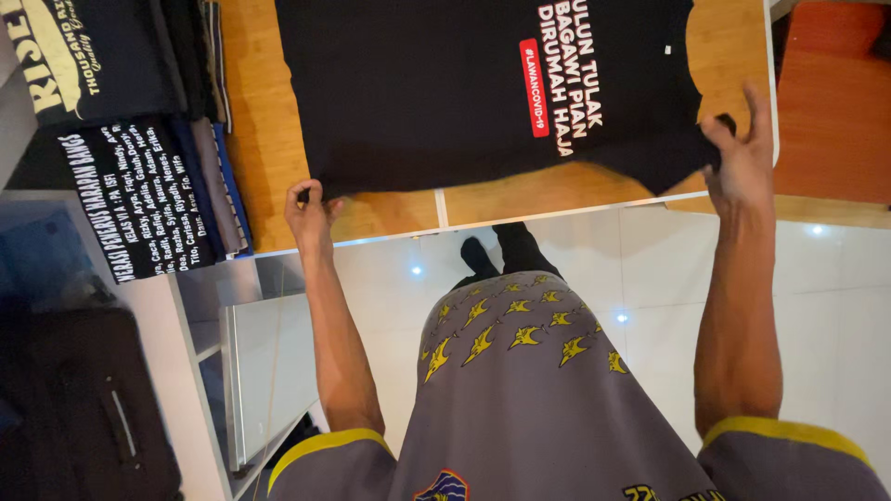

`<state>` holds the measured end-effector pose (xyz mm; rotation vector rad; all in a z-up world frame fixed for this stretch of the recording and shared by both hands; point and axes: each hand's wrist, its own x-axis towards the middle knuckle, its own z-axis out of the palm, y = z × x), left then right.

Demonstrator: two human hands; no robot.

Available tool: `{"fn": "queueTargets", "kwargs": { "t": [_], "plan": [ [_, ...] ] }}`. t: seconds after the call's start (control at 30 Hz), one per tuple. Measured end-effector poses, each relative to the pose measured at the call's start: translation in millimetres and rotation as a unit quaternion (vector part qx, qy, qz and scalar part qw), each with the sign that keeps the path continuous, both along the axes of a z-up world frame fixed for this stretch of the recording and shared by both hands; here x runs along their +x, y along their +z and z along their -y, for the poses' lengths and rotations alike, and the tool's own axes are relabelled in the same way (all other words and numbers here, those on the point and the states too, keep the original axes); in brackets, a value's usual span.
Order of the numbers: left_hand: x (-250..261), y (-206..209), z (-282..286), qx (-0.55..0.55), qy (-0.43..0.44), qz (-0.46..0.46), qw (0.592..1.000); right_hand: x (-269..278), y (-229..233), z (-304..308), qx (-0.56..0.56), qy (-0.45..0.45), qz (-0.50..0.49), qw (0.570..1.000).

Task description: The person folds a black t-shirt on a wooden surface and places it into a closet.

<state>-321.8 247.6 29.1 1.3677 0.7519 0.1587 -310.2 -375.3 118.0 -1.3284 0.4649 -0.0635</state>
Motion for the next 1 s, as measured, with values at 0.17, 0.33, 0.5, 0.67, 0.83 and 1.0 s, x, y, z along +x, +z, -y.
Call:
{"fn": "queueTargets", "kwargs": {
  "t": [0.17,0.33,0.5,0.67,0.83,1.0],
  "plan": [
    [33.6,-5.2,-11.1,-0.018,-0.001,0.004,1.0,59.4,-7.6,1.6,0.017,0.002,-0.009,1.0],
    [63.0,-16.1,-18.8,-0.031,-0.007,0.016,0.999,115.7,-24.7,3.6,0.039,0.026,0.003,0.999],
    [89.0,-36.9,-26.1,-0.027,0.0,-0.027,0.999,148.7,-33.2,1.9,0.008,0.043,-0.026,0.999],
    [107.9,-62.5,-36.9,-0.026,0.022,-0.045,0.998,190.4,-63.7,4.8,0.044,0.062,-0.055,0.996],
    [117.1,-83.2,-38.6,-0.048,0.054,-0.056,0.996,223.9,-101.6,7.8,0.111,0.063,-0.069,0.989],
    [127.7,-87.8,-33.7,-0.035,0.081,-0.071,0.994,243.4,-116.9,8.7,0.093,0.068,-0.09,0.989]
  ]
}}
